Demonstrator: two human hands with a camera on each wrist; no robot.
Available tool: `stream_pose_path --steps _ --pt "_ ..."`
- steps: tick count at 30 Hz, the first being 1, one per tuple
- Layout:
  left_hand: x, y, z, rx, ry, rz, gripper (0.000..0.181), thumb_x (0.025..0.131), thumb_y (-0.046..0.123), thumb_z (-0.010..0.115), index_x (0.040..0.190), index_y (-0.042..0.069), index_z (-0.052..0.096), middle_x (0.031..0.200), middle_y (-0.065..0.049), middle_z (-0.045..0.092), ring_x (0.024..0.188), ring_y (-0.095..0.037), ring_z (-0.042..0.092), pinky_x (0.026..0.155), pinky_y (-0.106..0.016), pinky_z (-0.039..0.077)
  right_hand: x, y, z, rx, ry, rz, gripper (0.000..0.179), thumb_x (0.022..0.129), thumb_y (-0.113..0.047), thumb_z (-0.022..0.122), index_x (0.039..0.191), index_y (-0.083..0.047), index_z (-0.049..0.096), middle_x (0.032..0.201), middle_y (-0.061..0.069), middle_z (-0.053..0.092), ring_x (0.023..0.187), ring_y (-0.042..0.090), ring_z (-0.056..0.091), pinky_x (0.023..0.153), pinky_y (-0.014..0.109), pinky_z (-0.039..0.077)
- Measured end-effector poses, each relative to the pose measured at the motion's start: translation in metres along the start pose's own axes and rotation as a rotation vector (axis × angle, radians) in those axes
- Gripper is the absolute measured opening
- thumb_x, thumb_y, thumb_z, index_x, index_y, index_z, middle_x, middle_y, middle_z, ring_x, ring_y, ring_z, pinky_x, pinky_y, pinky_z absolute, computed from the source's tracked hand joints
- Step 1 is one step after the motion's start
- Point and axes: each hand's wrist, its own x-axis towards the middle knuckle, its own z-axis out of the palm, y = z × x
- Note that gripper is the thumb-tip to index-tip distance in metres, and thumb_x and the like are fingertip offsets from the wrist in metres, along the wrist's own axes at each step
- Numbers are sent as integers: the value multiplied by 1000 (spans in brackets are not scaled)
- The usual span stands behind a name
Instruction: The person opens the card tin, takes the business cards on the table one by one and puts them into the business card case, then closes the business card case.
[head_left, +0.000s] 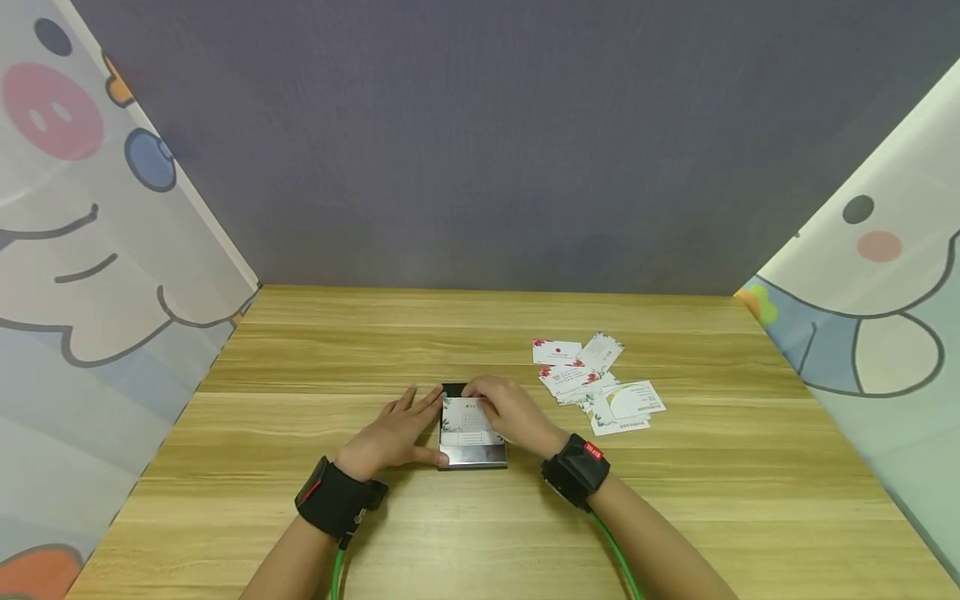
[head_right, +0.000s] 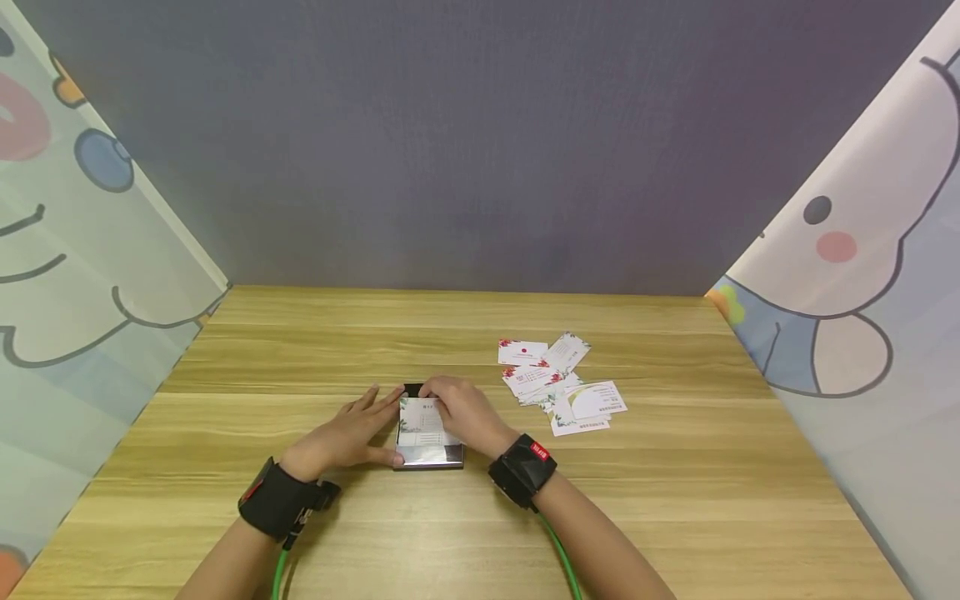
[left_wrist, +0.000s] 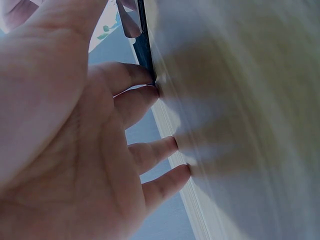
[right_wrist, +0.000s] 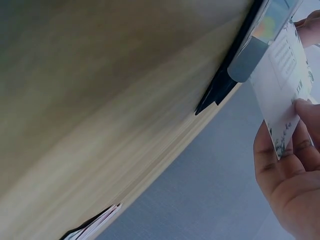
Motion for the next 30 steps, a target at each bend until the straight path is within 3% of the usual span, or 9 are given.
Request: stream_pose_path --steps 9,15,30 --pt "0 0 -1 -3 8 11 93 75 54 64 145 6 25 153 -8 18 138 -44 10 106 -60 18 -1 2 2 -46 -56 -17 26 85 8 51 100 -8 65 106 5 65 106 18 59 89 31 48" --pt "-1 1 -1 -11 11 13 92 75 53 64 145 6 25 153 -8 18 138 -44 10 106 -59 19 -4 2 2 -119 -130 -4 29 83 6 53 106 -10 63 105 3 64 100 15 60 84 29 50" --pt "-1 -1 0 -14 25 24 92 75 52 65 145 6 25 153 -9 19 137 -45 11 105 -61 20 -8 1 2 -145 -226 -29 25 81 3 60 102 -10 64 101 3 63 93 14 60 77 28 50"
